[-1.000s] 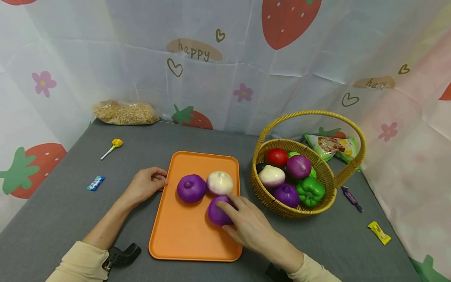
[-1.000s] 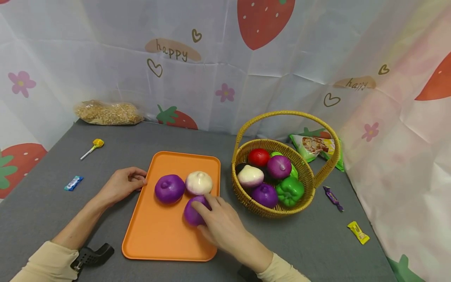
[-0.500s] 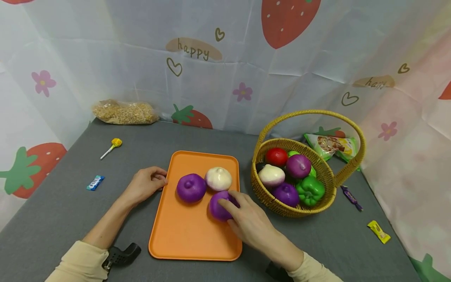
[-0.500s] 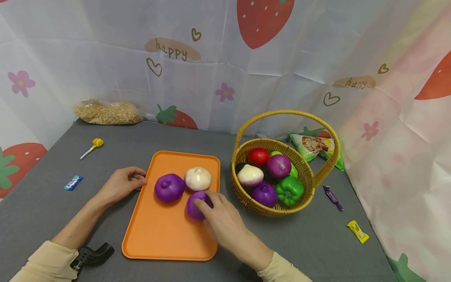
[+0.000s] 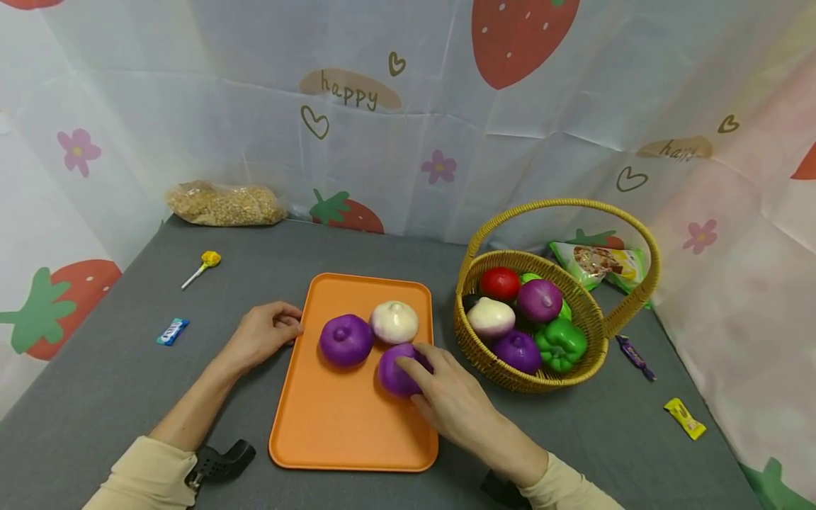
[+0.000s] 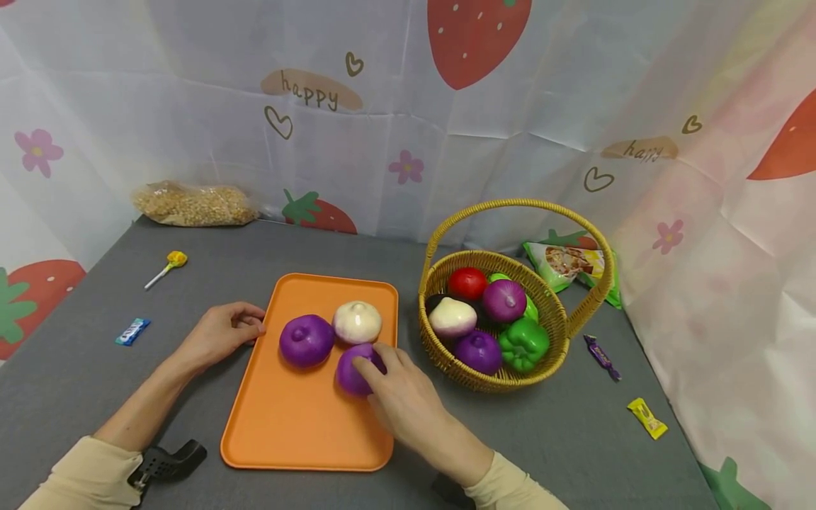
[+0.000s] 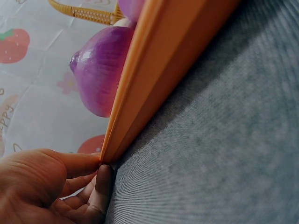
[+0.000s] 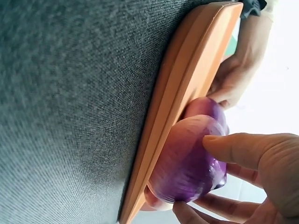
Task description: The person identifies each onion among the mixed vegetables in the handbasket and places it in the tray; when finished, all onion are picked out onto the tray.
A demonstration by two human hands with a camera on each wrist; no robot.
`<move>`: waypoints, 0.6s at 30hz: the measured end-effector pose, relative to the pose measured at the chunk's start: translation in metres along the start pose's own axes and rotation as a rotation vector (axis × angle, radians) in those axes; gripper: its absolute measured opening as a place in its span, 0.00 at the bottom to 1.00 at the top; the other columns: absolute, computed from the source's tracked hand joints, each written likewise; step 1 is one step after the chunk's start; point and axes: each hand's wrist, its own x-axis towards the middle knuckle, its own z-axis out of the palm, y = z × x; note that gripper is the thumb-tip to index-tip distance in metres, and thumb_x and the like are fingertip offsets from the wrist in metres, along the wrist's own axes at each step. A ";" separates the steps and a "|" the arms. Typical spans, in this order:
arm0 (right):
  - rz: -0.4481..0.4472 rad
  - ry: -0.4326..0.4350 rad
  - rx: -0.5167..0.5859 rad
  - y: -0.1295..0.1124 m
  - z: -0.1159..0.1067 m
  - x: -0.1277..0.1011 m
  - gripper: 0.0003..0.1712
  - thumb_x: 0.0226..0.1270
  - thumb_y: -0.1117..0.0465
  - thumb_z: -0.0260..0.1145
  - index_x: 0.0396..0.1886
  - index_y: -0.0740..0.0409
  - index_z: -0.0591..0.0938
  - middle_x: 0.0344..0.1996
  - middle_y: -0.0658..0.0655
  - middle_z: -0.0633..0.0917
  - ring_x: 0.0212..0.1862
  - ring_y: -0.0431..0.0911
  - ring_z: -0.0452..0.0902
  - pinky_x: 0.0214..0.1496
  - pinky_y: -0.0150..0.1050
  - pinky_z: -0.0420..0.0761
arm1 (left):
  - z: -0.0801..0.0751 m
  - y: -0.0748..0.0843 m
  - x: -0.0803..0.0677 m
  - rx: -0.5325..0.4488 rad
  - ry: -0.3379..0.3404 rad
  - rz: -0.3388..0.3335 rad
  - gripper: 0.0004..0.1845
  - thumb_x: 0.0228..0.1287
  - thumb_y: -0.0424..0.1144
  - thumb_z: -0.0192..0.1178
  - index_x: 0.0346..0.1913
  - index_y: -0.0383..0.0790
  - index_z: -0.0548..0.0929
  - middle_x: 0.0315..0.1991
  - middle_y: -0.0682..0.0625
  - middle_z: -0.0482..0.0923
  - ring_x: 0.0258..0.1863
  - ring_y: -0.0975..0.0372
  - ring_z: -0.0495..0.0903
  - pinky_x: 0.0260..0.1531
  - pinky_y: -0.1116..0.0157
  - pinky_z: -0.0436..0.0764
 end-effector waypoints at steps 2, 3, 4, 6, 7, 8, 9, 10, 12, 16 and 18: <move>-0.002 0.001 0.000 0.000 0.000 0.000 0.31 0.51 0.62 0.77 0.56 0.48 0.79 0.55 0.60 0.79 0.54 0.53 0.78 0.53 0.43 0.83 | 0.000 0.000 0.000 0.001 -0.003 -0.004 0.16 0.66 0.35 0.60 0.53 0.28 0.79 0.39 0.38 0.84 0.31 0.65 0.82 0.31 0.70 0.82; -0.002 0.001 0.000 0.000 0.000 0.001 0.31 0.51 0.62 0.77 0.57 0.49 0.78 0.55 0.60 0.79 0.54 0.53 0.78 0.53 0.43 0.83 | 0.000 0.000 0.000 0.002 -0.003 -0.005 0.16 0.66 0.35 0.60 0.53 0.28 0.79 0.39 0.38 0.84 0.31 0.65 0.82 0.31 0.69 0.82; 0.000 0.000 0.001 0.000 0.000 0.001 0.31 0.51 0.62 0.77 0.57 0.49 0.78 0.55 0.61 0.79 0.54 0.53 0.79 0.53 0.44 0.83 | 0.000 0.000 0.000 0.003 -0.003 -0.006 0.16 0.66 0.35 0.60 0.53 0.28 0.79 0.39 0.38 0.84 0.31 0.65 0.82 0.31 0.69 0.82; 0.004 -0.001 0.003 0.001 0.001 0.001 0.31 0.51 0.62 0.77 0.57 0.49 0.78 0.55 0.61 0.79 0.53 0.53 0.79 0.53 0.44 0.83 | 0.000 0.000 0.000 0.003 -0.003 -0.009 0.16 0.66 0.35 0.60 0.53 0.28 0.79 0.39 0.38 0.84 0.30 0.65 0.82 0.31 0.70 0.82; 0.007 -0.003 0.005 0.000 0.001 0.001 0.32 0.51 0.62 0.77 0.57 0.49 0.77 0.55 0.61 0.79 0.53 0.53 0.79 0.53 0.44 0.83 | 0.000 0.000 0.000 0.003 -0.003 -0.007 0.16 0.66 0.34 0.60 0.53 0.28 0.79 0.39 0.38 0.84 0.30 0.65 0.82 0.31 0.70 0.82; 0.009 -0.004 0.007 0.000 0.001 0.001 0.32 0.51 0.62 0.77 0.57 0.49 0.77 0.55 0.61 0.79 0.53 0.54 0.79 0.53 0.44 0.83 | 0.001 0.000 0.000 0.004 -0.002 -0.006 0.16 0.66 0.34 0.60 0.53 0.28 0.79 0.39 0.38 0.84 0.30 0.65 0.82 0.31 0.70 0.82; 0.012 -0.005 0.008 0.000 0.001 0.001 0.32 0.51 0.62 0.78 0.57 0.49 0.77 0.55 0.60 0.79 0.52 0.54 0.79 0.53 0.44 0.83 | 0.001 0.000 0.000 0.004 -0.001 -0.005 0.16 0.66 0.34 0.60 0.52 0.28 0.79 0.39 0.38 0.84 0.30 0.65 0.82 0.30 0.70 0.82; 0.015 -0.006 0.009 0.000 0.001 0.001 0.32 0.51 0.62 0.77 0.57 0.49 0.77 0.55 0.60 0.79 0.52 0.53 0.79 0.53 0.44 0.83 | 0.001 0.000 0.001 0.004 0.000 -0.003 0.16 0.66 0.34 0.60 0.52 0.28 0.79 0.39 0.38 0.84 0.30 0.65 0.82 0.30 0.70 0.82; 0.017 -0.007 0.009 0.000 0.001 0.002 0.33 0.51 0.62 0.77 0.58 0.49 0.76 0.54 0.60 0.79 0.51 0.53 0.79 0.53 0.44 0.83 | 0.000 0.000 0.000 0.003 0.001 0.003 0.15 0.66 0.34 0.60 0.52 0.28 0.79 0.39 0.38 0.83 0.30 0.64 0.82 0.30 0.70 0.81; 0.015 -0.006 0.005 0.000 0.001 0.002 0.33 0.51 0.62 0.77 0.58 0.49 0.75 0.54 0.60 0.79 0.50 0.53 0.80 0.53 0.43 0.83 | 0.001 -0.001 0.001 -0.002 0.003 0.010 0.15 0.66 0.33 0.60 0.52 0.27 0.79 0.38 0.38 0.83 0.30 0.64 0.82 0.30 0.70 0.82; 0.014 -0.005 0.002 0.000 0.001 0.003 0.33 0.51 0.62 0.77 0.58 0.49 0.76 0.54 0.60 0.79 0.50 0.53 0.80 0.53 0.43 0.83 | 0.001 -0.001 0.001 -0.004 0.003 0.011 0.15 0.66 0.33 0.60 0.52 0.27 0.79 0.38 0.38 0.83 0.30 0.64 0.82 0.30 0.70 0.82</move>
